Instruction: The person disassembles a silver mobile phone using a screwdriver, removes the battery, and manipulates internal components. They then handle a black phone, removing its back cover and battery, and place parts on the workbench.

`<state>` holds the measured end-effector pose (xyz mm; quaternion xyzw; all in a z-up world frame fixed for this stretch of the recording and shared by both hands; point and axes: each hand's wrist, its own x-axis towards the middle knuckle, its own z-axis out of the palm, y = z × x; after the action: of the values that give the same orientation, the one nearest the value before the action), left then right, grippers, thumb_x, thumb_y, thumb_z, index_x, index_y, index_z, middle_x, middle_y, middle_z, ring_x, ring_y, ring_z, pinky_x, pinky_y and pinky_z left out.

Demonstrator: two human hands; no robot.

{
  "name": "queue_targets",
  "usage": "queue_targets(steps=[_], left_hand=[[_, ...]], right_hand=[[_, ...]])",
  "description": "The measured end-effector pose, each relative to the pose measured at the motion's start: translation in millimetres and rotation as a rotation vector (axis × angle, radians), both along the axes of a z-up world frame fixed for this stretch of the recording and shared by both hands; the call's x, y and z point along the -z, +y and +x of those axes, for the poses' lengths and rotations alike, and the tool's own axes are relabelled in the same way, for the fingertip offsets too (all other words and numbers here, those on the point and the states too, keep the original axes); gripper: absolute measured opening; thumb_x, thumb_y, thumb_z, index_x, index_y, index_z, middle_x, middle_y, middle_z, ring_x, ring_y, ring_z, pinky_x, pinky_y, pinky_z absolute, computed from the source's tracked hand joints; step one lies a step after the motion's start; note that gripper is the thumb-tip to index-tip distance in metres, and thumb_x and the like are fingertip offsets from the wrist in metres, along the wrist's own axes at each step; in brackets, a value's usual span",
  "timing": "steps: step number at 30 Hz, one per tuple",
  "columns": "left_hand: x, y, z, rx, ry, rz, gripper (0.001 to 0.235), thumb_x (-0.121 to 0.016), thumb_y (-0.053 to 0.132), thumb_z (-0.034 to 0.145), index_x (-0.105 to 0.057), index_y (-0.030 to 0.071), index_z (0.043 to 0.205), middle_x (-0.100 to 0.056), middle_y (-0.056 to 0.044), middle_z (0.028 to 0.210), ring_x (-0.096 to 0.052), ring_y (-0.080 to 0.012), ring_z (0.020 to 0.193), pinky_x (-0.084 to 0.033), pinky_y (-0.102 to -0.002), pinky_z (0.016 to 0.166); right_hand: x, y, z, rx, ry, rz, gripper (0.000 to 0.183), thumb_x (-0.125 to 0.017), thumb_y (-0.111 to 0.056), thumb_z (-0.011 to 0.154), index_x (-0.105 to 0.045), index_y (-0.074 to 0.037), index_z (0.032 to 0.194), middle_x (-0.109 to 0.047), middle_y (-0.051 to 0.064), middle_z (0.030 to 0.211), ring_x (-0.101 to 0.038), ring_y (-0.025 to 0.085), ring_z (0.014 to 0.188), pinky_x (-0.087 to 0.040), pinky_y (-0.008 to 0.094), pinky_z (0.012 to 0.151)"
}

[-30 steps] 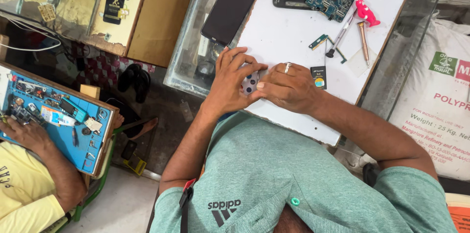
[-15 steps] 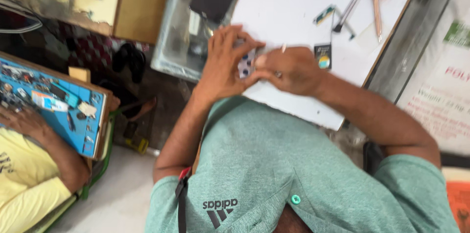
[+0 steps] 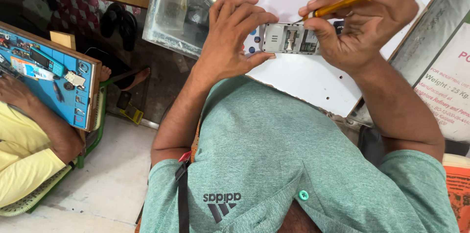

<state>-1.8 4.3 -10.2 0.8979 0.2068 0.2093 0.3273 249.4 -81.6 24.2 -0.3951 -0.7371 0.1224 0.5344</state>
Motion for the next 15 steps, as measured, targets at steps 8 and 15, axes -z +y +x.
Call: queue_targets(steps=[8, 15], left_hand=[[2, 1, -2, 0.017, -0.032, 0.023, 0.066, -0.094, 0.047, 0.082, -0.067, 0.018, 0.135, -0.062, -0.003, 0.127, -0.045, -0.0241, 0.140, -0.021, -0.054, 0.126], [-9, 3, 0, 0.021, 0.003, -0.021, 0.060, -0.090, 0.043, 0.082, -0.070, 0.016, 0.131, -0.062, -0.004, 0.126, -0.048, -0.0246, 0.139, -0.021, -0.055, 0.127]], right_hand=[[-7, -3, 25, 0.128, -0.065, -0.031, 0.075, -0.067, -0.004, 0.108, -0.007, -0.017, 0.152, -0.067, 0.025, 0.103, -0.076, 0.032, 0.089, -0.067, 0.036, 0.077], [10, -17, 71, 0.304, -0.192, -0.173, 0.064, -0.077, 0.002, 0.115, -0.024, -0.003, 0.150, -0.068, 0.023, 0.118, -0.074, 0.027, 0.097, -0.068, 0.028, 0.078]])
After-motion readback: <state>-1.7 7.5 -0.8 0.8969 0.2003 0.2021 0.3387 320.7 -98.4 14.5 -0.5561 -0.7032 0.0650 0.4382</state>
